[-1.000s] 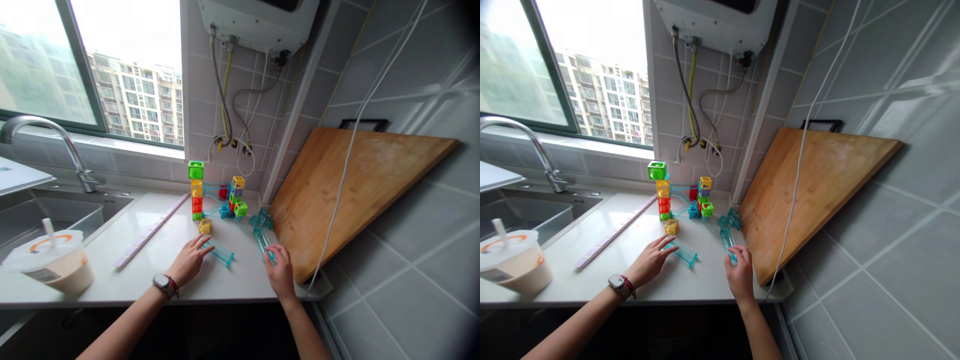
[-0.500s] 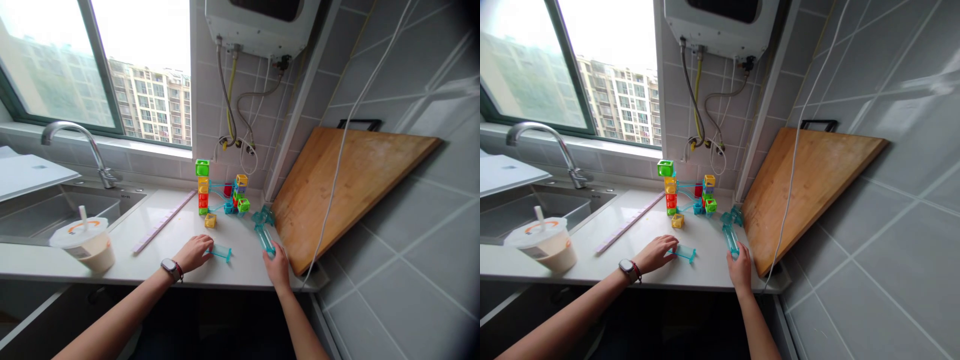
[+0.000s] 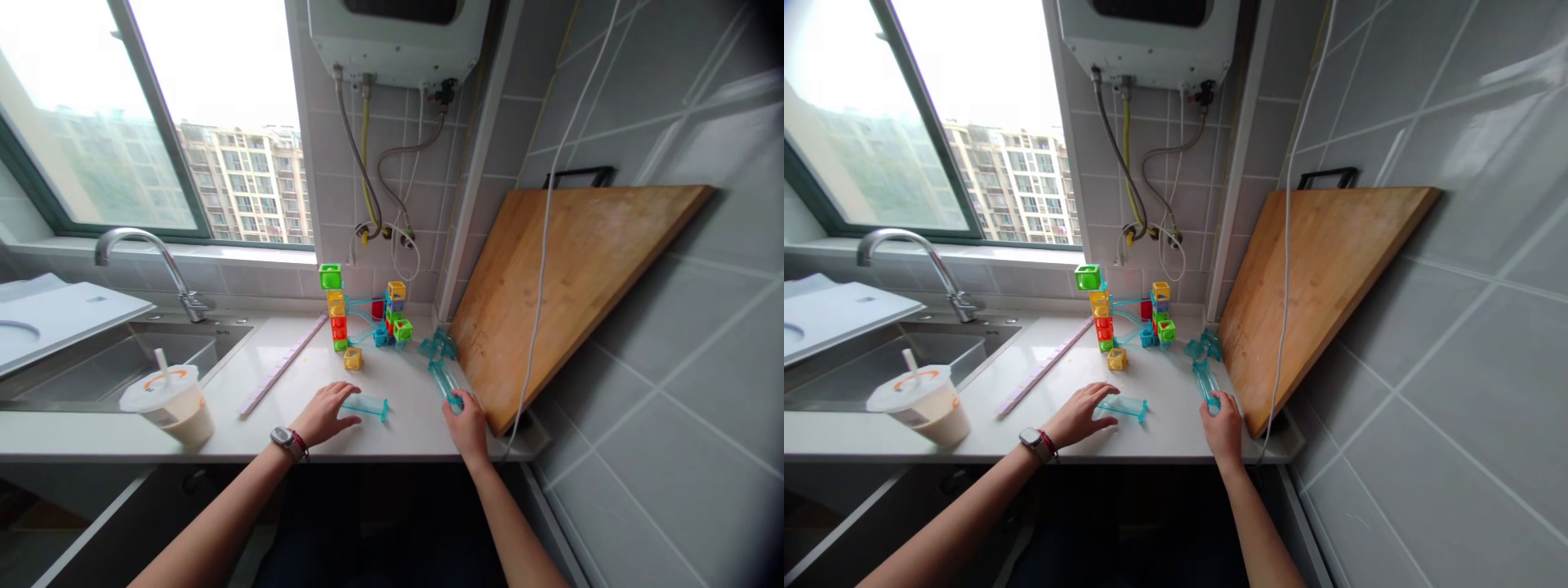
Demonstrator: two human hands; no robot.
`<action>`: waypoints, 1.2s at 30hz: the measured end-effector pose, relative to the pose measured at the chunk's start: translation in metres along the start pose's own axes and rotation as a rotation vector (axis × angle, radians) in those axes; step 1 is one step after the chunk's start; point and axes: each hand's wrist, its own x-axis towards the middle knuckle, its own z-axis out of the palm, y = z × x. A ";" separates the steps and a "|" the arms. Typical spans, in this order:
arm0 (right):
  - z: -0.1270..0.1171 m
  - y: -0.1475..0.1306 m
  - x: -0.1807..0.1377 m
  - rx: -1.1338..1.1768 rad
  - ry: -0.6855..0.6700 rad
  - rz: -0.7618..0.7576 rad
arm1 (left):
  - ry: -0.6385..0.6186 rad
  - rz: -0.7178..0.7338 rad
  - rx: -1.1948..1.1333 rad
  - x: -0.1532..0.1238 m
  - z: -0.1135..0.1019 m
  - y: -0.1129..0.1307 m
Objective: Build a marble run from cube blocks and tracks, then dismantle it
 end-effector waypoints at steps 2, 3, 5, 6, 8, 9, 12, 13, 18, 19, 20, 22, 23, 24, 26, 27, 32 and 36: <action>-0.003 -0.002 0.001 0.029 0.009 0.008 | 0.026 -0.006 -0.033 0.000 -0.003 0.004; -0.005 -0.003 0.001 0.047 0.014 0.016 | 0.038 -0.011 -0.049 0.000 -0.005 0.006; -0.009 -0.005 0.000 0.079 0.031 0.040 | 0.058 -0.023 -0.075 0.002 -0.012 0.011; -0.011 -0.007 -0.001 0.102 0.045 0.057 | 0.068 -0.036 -0.102 0.003 -0.016 0.015; -0.015 -0.013 -0.006 0.198 0.073 0.113 | 0.093 -0.087 -0.210 0.005 -0.024 0.025; -0.016 -0.018 -0.009 0.277 0.079 0.150 | 0.108 -0.126 -0.289 0.006 -0.027 0.030; -0.014 -0.043 -0.019 0.597 0.016 0.278 | 0.105 -0.246 -0.571 0.013 -0.030 0.051; -0.011 -0.054 -0.022 0.705 -0.041 0.317 | 0.071 -0.277 -0.679 0.016 -0.029 0.058; 0.011 -0.101 -0.024 1.095 -0.411 0.393 | -0.030 -0.424 -1.193 0.029 -0.018 0.081; 0.015 -0.107 -0.022 1.125 -0.459 0.397 | 0.001 -0.450 -1.247 0.030 -0.017 0.082; 0.019 -0.110 -0.020 1.147 -0.499 0.403 | 0.041 -0.470 -1.282 0.032 -0.017 0.082; 0.026 -0.113 -0.013 1.155 -0.582 0.419 | 0.105 -0.494 -1.316 0.033 -0.017 0.079; 0.029 -0.114 -0.010 1.134 -0.625 0.424 | 0.123 -0.500 -1.321 0.033 -0.018 0.077; 0.032 -0.114 -0.006 1.094 -0.671 0.427 | 0.130 -0.504 -1.321 0.033 -0.020 0.075; 0.039 -0.116 0.000 0.981 -0.763 0.421 | 0.130 -0.509 -1.307 0.031 -0.022 0.070; 0.041 -0.116 0.003 0.929 -0.805 0.410 | 0.135 -0.512 -1.295 0.029 -0.024 0.067; 0.049 -0.115 0.016 0.782 -0.820 0.364 | 0.260 -0.506 -1.174 0.021 -0.033 0.048; 0.049 -0.106 0.027 0.629 -0.740 0.315 | 0.338 -0.477 -0.892 0.013 -0.044 0.023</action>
